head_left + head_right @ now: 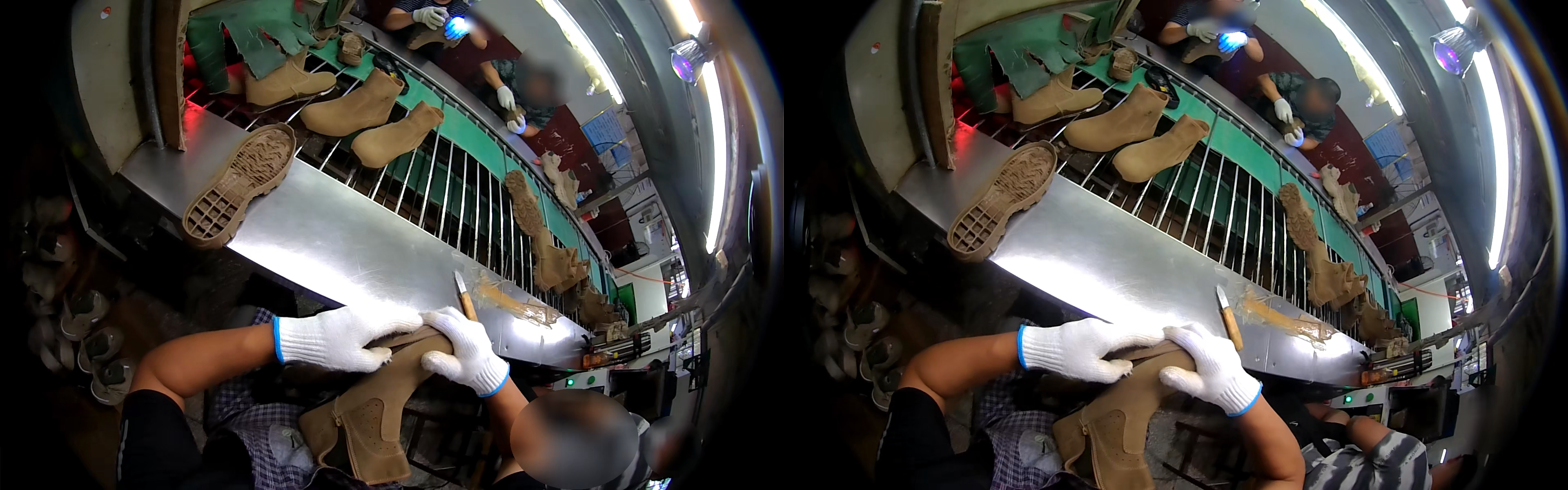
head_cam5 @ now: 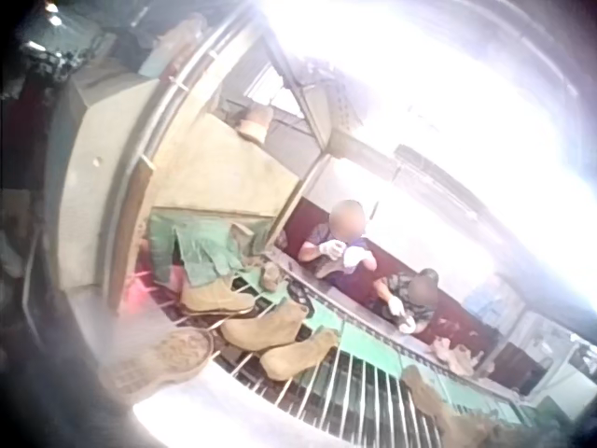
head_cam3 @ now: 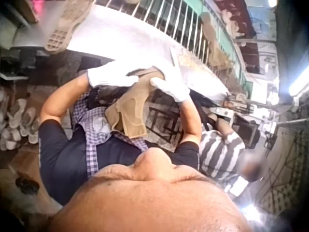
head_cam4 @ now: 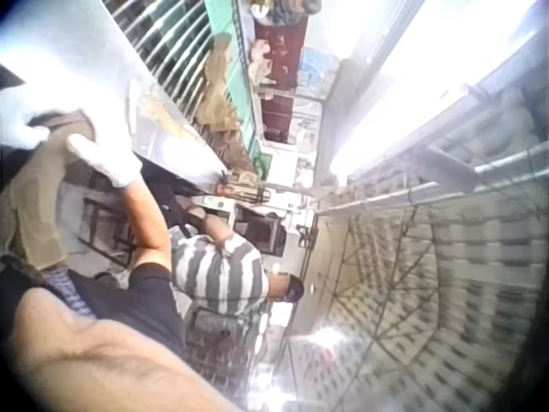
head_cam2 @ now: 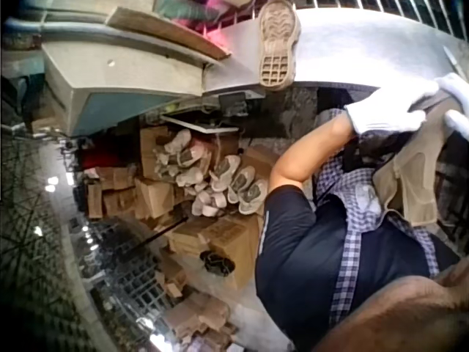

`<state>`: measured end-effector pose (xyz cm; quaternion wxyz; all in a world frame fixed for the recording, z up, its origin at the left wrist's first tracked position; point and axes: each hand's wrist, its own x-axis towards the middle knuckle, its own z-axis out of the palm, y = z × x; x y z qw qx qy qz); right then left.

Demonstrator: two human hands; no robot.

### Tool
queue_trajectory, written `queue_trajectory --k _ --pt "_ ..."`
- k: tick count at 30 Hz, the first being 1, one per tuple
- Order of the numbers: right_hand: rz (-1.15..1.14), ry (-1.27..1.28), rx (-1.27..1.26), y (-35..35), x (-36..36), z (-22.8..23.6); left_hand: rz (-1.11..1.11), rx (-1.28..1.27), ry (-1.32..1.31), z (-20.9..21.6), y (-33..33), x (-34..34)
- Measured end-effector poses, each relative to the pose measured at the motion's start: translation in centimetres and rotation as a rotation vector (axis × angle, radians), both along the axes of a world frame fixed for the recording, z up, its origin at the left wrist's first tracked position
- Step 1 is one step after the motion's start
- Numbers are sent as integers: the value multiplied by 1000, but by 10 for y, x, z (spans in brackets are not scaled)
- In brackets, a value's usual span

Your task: The person handles footwear components on a conveyor belt, including picking up boots, using a small knife to trim material from the soles, and placing the shoes back onto the belt.

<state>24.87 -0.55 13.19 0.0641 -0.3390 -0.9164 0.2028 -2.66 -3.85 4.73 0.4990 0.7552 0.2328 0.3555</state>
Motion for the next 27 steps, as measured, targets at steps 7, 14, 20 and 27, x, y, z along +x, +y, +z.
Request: queue_trajectory --k 7,14,20,27 --pt "-22 52 -70 3 0 -7 89 -119 277 18 -23 1" --pt "-58 97 -84 0 -2 3 327 134 131 10 -60 9" --pt "-349 1045 -787 -33 -12 -68 377 73 -74 30 -71 -6" --pt "-378 754 -608 -42 -51 -93 138 216 467 75 37 -54"
